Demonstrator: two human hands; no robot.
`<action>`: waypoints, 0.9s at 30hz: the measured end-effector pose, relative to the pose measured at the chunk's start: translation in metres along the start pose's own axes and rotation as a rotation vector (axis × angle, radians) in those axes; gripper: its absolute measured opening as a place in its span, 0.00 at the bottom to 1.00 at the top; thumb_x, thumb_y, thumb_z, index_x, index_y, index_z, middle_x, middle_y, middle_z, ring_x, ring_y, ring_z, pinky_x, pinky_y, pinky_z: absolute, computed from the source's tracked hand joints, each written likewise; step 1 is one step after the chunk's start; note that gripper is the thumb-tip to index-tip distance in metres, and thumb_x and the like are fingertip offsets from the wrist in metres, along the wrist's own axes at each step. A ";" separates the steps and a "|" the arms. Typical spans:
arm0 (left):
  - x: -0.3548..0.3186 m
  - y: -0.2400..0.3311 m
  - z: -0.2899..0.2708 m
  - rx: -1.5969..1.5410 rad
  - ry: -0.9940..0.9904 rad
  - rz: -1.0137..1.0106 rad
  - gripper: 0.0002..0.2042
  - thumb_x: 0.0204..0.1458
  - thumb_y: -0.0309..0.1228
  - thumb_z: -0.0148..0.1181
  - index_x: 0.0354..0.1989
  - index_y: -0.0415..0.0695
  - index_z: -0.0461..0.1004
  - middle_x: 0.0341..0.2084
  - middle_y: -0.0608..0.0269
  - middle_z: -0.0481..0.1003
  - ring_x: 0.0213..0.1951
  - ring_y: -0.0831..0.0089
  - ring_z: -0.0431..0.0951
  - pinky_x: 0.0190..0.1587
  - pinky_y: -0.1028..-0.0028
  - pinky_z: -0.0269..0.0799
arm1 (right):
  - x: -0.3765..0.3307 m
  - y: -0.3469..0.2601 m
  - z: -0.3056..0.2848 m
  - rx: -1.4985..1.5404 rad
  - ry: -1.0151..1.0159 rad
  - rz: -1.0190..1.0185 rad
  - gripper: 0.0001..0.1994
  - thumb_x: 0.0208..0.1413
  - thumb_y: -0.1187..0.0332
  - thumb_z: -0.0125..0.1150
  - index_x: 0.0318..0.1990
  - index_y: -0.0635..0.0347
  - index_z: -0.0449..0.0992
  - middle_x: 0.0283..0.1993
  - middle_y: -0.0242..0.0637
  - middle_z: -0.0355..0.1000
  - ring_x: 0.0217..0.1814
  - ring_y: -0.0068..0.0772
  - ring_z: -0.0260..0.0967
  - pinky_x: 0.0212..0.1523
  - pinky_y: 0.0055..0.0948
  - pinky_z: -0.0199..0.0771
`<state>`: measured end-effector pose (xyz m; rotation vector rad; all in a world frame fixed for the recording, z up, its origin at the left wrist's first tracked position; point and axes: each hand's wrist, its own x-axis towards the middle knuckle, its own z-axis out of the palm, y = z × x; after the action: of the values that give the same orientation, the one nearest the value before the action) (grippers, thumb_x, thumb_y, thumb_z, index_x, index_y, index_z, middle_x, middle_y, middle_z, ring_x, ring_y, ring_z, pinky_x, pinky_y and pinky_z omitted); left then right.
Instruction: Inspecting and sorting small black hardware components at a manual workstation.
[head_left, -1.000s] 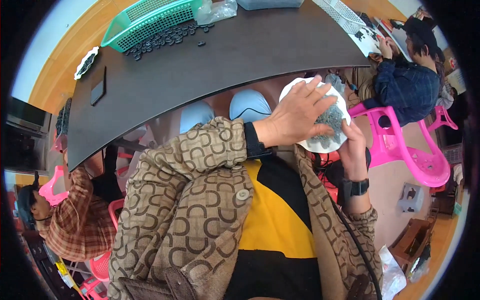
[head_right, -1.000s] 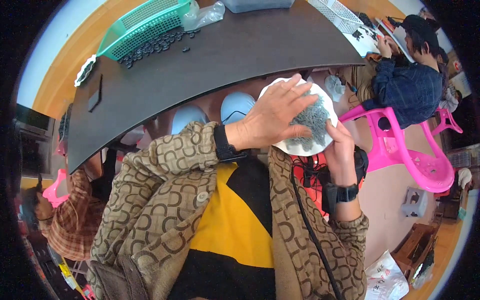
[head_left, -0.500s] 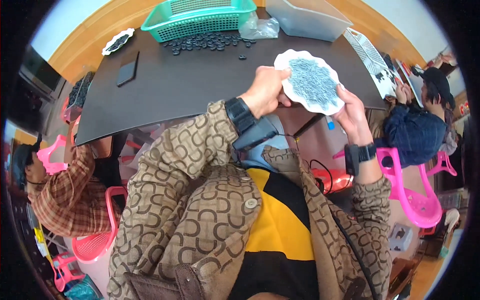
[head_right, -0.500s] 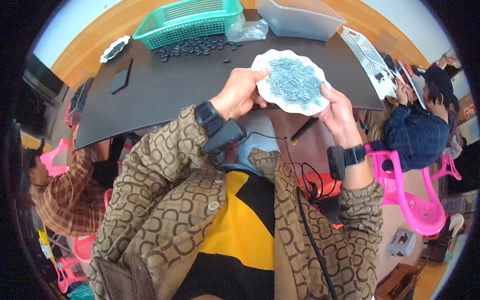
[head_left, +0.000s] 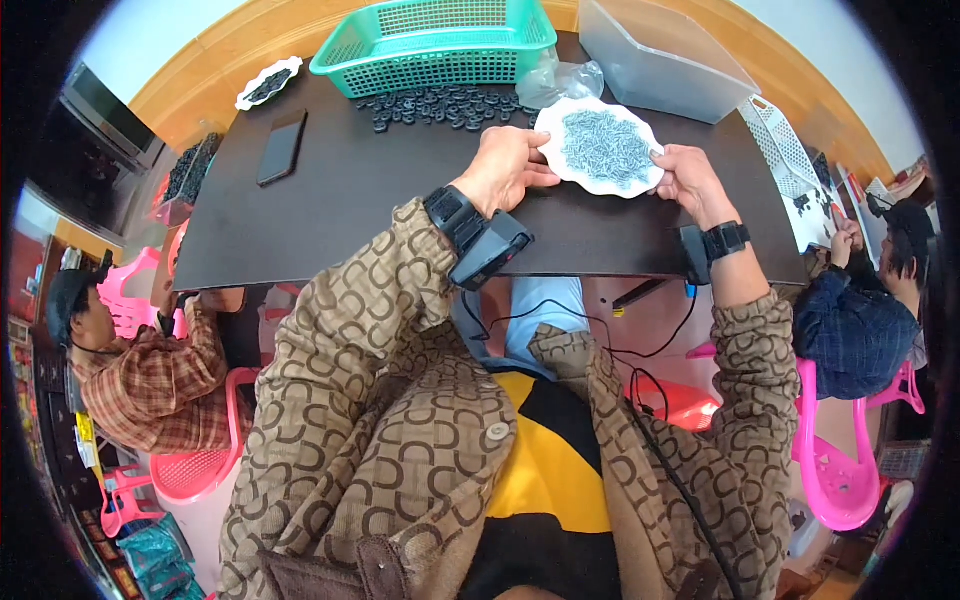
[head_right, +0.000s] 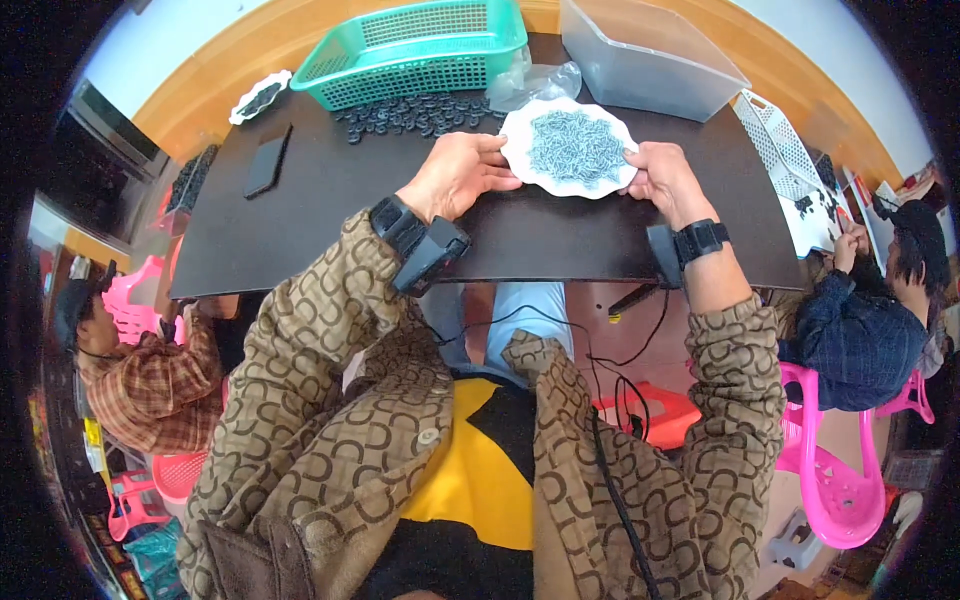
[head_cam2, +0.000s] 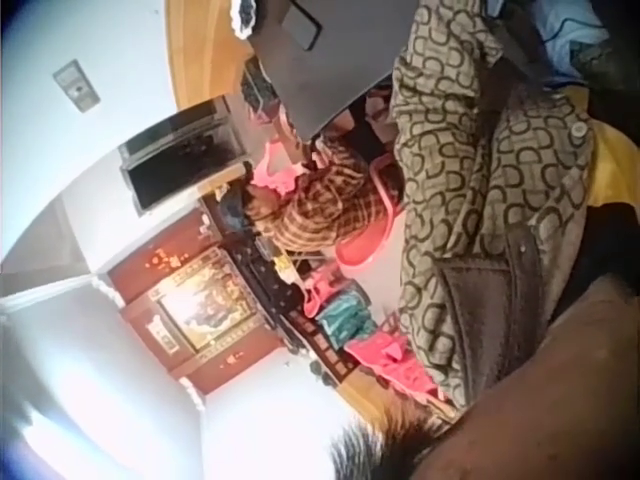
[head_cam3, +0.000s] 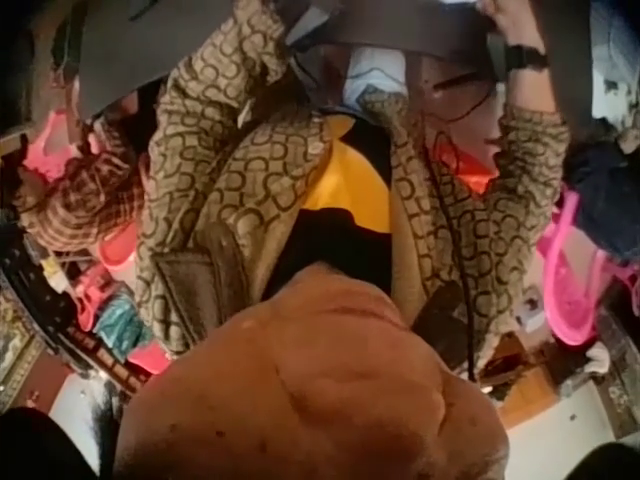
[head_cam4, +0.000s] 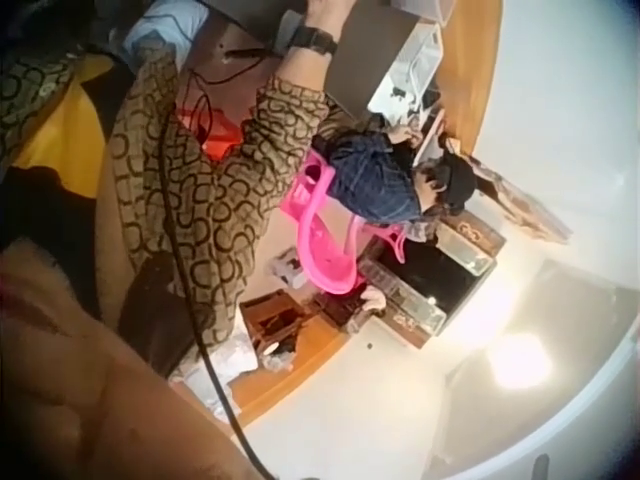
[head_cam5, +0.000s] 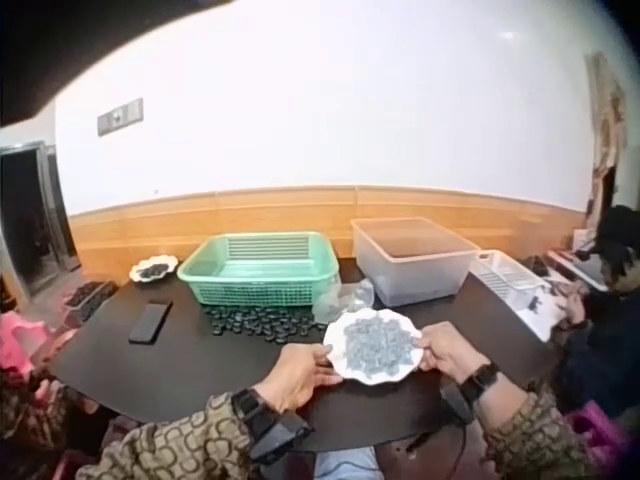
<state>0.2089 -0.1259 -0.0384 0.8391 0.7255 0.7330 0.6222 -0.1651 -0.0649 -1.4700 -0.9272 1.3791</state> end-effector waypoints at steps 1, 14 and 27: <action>0.006 0.000 0.000 -0.003 0.002 -0.003 0.24 0.86 0.34 0.60 0.75 0.22 0.78 0.64 0.36 0.86 0.60 0.47 0.90 0.66 0.52 0.89 | 0.008 -0.004 0.002 -0.115 0.045 0.005 0.09 0.87 0.68 0.65 0.51 0.62 0.86 0.40 0.41 0.89 0.34 0.32 0.87 0.31 0.31 0.85; 0.050 0.021 -0.038 0.077 0.029 0.049 0.17 0.82 0.28 0.63 0.69 0.26 0.84 0.55 0.44 0.90 0.46 0.56 0.93 0.54 0.61 0.94 | 0.065 -0.081 0.090 -0.747 0.249 -0.117 0.10 0.82 0.67 0.66 0.49 0.65 0.87 0.43 0.49 0.89 0.45 0.44 0.92 0.41 0.40 0.89; 0.056 0.026 -0.073 0.047 -0.067 0.117 0.21 0.82 0.26 0.65 0.75 0.22 0.80 0.54 0.45 0.90 0.45 0.58 0.94 0.50 0.60 0.98 | 0.083 -0.110 0.150 -1.021 0.176 -0.341 0.08 0.76 0.73 0.68 0.53 0.66 0.89 0.46 0.48 0.90 0.50 0.42 0.90 0.51 0.40 0.87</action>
<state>0.1743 -0.0409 -0.0653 0.9509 0.6400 0.7911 0.4869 -0.0350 0.0145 -1.9683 -1.8008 0.4777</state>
